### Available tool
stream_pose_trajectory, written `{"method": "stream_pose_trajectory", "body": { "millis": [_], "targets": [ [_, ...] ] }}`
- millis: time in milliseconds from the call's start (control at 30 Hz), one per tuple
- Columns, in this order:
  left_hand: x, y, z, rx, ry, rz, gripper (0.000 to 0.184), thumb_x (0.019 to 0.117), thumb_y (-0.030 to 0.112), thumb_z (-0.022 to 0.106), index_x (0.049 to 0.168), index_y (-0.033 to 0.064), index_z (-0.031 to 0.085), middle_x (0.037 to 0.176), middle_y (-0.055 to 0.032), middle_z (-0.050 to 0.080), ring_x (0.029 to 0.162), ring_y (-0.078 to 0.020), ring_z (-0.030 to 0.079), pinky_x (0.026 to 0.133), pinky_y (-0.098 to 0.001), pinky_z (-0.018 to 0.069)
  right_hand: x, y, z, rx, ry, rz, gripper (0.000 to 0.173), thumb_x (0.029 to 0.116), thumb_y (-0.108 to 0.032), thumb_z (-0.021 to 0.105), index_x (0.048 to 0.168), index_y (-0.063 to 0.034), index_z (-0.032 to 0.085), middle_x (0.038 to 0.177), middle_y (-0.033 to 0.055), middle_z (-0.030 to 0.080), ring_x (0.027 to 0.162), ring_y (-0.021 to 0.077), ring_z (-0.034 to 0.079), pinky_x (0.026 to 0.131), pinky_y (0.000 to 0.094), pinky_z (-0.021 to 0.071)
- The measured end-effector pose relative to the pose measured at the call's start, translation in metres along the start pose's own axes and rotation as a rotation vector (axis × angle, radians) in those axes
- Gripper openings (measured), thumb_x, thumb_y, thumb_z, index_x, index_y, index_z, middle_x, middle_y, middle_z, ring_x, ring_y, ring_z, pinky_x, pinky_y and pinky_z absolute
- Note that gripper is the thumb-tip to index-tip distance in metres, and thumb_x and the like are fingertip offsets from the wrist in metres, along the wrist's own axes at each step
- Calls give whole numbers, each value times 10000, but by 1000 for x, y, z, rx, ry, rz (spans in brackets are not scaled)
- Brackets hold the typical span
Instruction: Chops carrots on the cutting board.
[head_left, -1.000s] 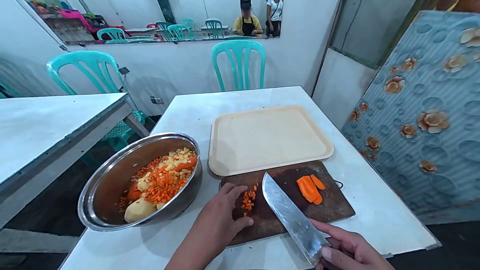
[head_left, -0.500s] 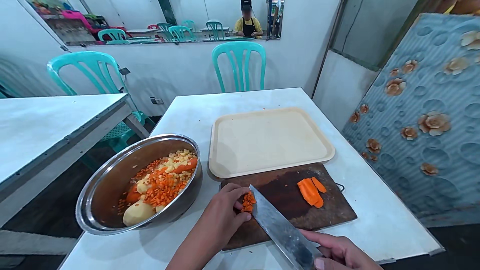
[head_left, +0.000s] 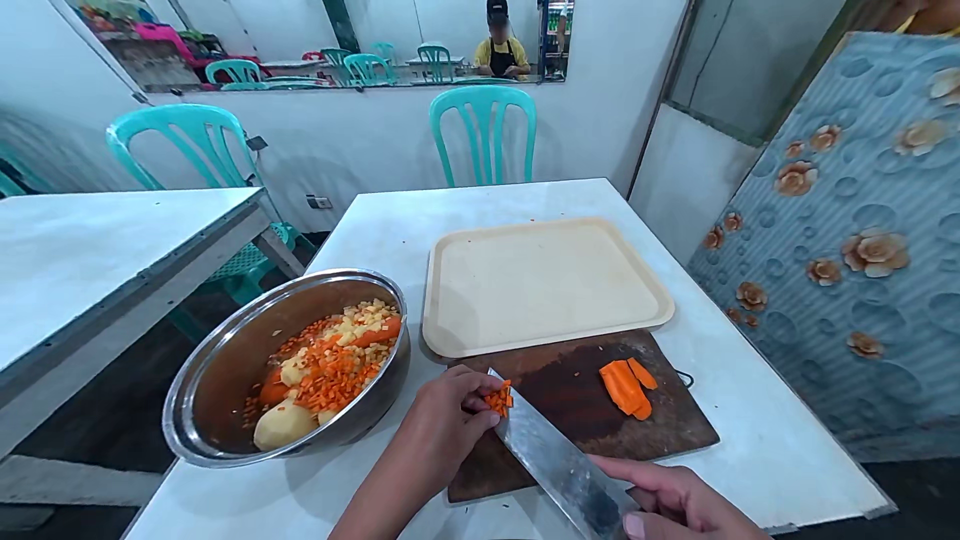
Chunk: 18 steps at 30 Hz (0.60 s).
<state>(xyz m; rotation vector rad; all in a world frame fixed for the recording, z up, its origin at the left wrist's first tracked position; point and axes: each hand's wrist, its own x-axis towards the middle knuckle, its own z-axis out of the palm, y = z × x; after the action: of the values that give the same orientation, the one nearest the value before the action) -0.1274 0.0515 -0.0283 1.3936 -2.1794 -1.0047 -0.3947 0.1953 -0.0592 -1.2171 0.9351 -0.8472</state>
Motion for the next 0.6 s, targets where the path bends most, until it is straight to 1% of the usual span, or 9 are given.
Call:
{"method": "stream_pose_trajectory", "body": {
  "millis": [133, 167, 233, 300, 367, 467, 533, 567, 600],
  "targets": [
    [-3, 5, -19, 0, 152, 114, 257, 880, 109, 786, 1132, 140, 749, 1102, -7, 698, 894, -87, 713, 769, -249, 627, 6, -36, -3, -35, -37, -33, 502, 1027, -53, 526, 1524, -52, 459, 1031, 47, 743, 657, 98, 673, 543, 276, 579],
    [-4, 6, -26, 10, 195, 146, 262, 871, 112, 793, 1126, 158, 751, 1092, 6, 705, 883, -90, 717, 753, -262, 634, 11, -47, -4, -49, -54, -42, 504, 1028, -68, 537, 1527, -68, 463, 1037, 45, 743, 651, 92, 670, 529, 265, 575],
    [-6, 9, -45, 38, 281, 198, 288, 856, 101, 802, 1128, 184, 754, 1077, 26, 720, 863, -94, 725, 736, -283, 643, 23, -72, -2, -101, -82, -48, 505, 1033, -113, 556, 1531, -114, 474, 1008, 30, 736, 598, 71, 639, 482, 238, 552],
    [-10, 8, -66, 62, 360, 217, 293, 847, 96, 806, 1118, 194, 758, 1067, 40, 733, 857, -103, 727, 735, -303, 642, 39, -99, 6, -173, -101, -28, 488, 1040, -136, 553, 1523, -145, 485, 968, 17, 723, 564, 68, 620, 454, 230, 538],
    [-13, 3, -86, 77, 421, 195, 296, 844, 81, 806, 1111, 197, 758, 1073, 46, 748, 861, -109, 740, 739, -324, 650, 59, -119, 17, -228, -125, -9, 457, 1042, -143, 538, 1497, -137, 505, 931, 10, 708, 571, 81, 642, 452, 240, 557],
    [-20, -13, -107, 135, 500, 100, 280, 868, 56, 791, 1122, 171, 760, 1072, 17, 744, 876, -135, 739, 777, -368, 647, 90, -137, 35, -295, -160, 66, 448, 1062, -148, 519, 1510, -135, 495, 941, 23, 704, 588, 83, 647, 483, 241, 560],
    [-25, -24, -111, 228, 586, 63, 227, 901, 63, 764, 1118, 130, 760, 1060, -46, 731, 889, -188, 730, 796, -439, 625, 105, -141, 45, -316, -162, 115, 453, 1069, -156, 518, 1520, -137, 478, 948, 35, 700, 583, 85, 642, 494, 239, 559],
    [-27, -30, -111, 253, 633, 68, 201, 915, 84, 754, 1113, 118, 761, 1064, -66, 727, 900, -206, 727, 802, -460, 621, 110, -141, 49, -319, -162, 128, 455, 1072, -156, 519, 1524, -135, 473, 952, 41, 699, 580, 89, 641, 495, 242, 558],
    [-28, -34, -109, 264, 680, 85, 187, 928, 133, 746, 1114, 118, 759, 1071, -68, 726, 911, -208, 729, 799, -459, 623, 114, -140, 52, -317, -164, 136, 456, 1072, -155, 519, 1525, -133, 468, 961, 44, 699, 580, 91, 640, 496, 244, 558]
  ]
}}
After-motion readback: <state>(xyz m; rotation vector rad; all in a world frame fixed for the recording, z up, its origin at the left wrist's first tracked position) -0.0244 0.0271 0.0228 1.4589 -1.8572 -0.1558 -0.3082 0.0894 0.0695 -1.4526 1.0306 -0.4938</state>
